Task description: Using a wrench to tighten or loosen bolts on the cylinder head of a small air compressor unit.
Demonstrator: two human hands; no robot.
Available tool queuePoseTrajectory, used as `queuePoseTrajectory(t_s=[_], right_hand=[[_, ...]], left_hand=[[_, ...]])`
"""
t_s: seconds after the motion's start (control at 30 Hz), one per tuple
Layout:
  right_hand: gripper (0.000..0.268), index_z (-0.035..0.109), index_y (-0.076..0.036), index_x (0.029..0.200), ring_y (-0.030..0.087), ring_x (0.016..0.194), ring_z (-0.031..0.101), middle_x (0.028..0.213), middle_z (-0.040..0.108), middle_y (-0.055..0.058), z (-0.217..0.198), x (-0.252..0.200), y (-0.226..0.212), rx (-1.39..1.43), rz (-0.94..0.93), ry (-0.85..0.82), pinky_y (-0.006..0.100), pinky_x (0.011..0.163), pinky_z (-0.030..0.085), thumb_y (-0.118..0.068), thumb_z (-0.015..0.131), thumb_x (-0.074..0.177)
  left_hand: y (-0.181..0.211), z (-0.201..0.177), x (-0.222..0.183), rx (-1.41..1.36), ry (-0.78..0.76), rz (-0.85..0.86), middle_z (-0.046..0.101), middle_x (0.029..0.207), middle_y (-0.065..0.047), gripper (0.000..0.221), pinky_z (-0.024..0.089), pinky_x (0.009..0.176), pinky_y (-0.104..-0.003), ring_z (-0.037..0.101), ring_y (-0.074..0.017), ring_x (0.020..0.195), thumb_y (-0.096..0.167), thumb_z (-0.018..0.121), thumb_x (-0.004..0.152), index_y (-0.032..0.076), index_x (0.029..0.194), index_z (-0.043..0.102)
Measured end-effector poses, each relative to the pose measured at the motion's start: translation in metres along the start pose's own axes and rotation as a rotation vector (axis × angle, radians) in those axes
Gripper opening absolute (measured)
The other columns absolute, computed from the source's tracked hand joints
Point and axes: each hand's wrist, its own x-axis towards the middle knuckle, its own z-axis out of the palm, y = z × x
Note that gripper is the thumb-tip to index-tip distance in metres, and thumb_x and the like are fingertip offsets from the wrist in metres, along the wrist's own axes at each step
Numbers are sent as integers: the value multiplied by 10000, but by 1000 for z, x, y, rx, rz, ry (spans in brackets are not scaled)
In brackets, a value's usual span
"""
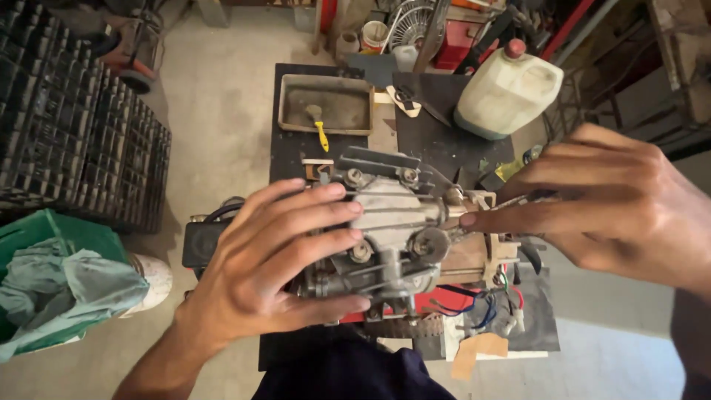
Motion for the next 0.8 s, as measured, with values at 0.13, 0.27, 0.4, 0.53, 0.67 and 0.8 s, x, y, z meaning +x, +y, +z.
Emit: queuePoseTrajectory(t_s=[0.13, 0.27, 0.4, 0.53, 0.67, 0.8], right_hand=[[422, 756, -259, 1150, 142, 789, 694, 944, 746, -36, -5, 8, 17, 61, -90, -118, 361, 649, 462, 40, 650, 872], [533, 756, -357, 1195, 150, 735, 789, 960, 782, -4, -7, 6, 10, 199, 87, -232, 242, 472, 727, -11, 711, 792], [475, 737, -326, 1203, 161, 696, 708, 933, 682, -20, -9, 7, -2, 72, 52, -214, 405, 345, 431, -27, 615, 854], [365, 753, -283, 1150, 208, 732, 705, 958, 668, 8, -5, 3, -11, 57, 104, -159, 373, 483, 493, -72, 564, 920], [357, 734, -263, 1170, 189, 775, 706, 978, 676, -12, -4, 1, -20, 9, 128, -142, 334, 463, 499, -54, 591, 919], [428, 690, -305, 1228, 146, 664, 677, 953, 689, -40, -1, -4, -23, 32, 183, -167, 319, 336, 508, -46, 616, 896]], left_hand=[[-4, 1, -1, -52, -1, 9, 692, 1300, -123, 591, 518, 1134, -531, 679, -321, 1282, 525, 869, 852, 86, 1192, 666], [-6, 6, -9, -157, -93, -69, 440, 1554, -237, 726, 396, 1259, -749, 442, -435, 1509, 568, 881, 826, 142, 1319, 561], [-2, 1, 2, -193, -66, -68, 571, 1436, -253, 621, 513, 1185, -648, 588, -438, 1399, 496, 854, 859, 104, 1247, 570], [-4, 0, 4, -148, -89, -59, 586, 1422, -225, 652, 510, 1144, -620, 605, -422, 1387, 566, 845, 841, 142, 1240, 552], [-4, 4, 2, -134, -77, -58, 587, 1416, -229, 707, 518, 1147, -624, 608, -409, 1379, 607, 856, 803, 140, 1235, 547], [-7, 9, -2, -103, -50, -38, 598, 1413, -239, 681, 501, 1155, -601, 604, -401, 1374, 635, 772, 828, 129, 1234, 563]])
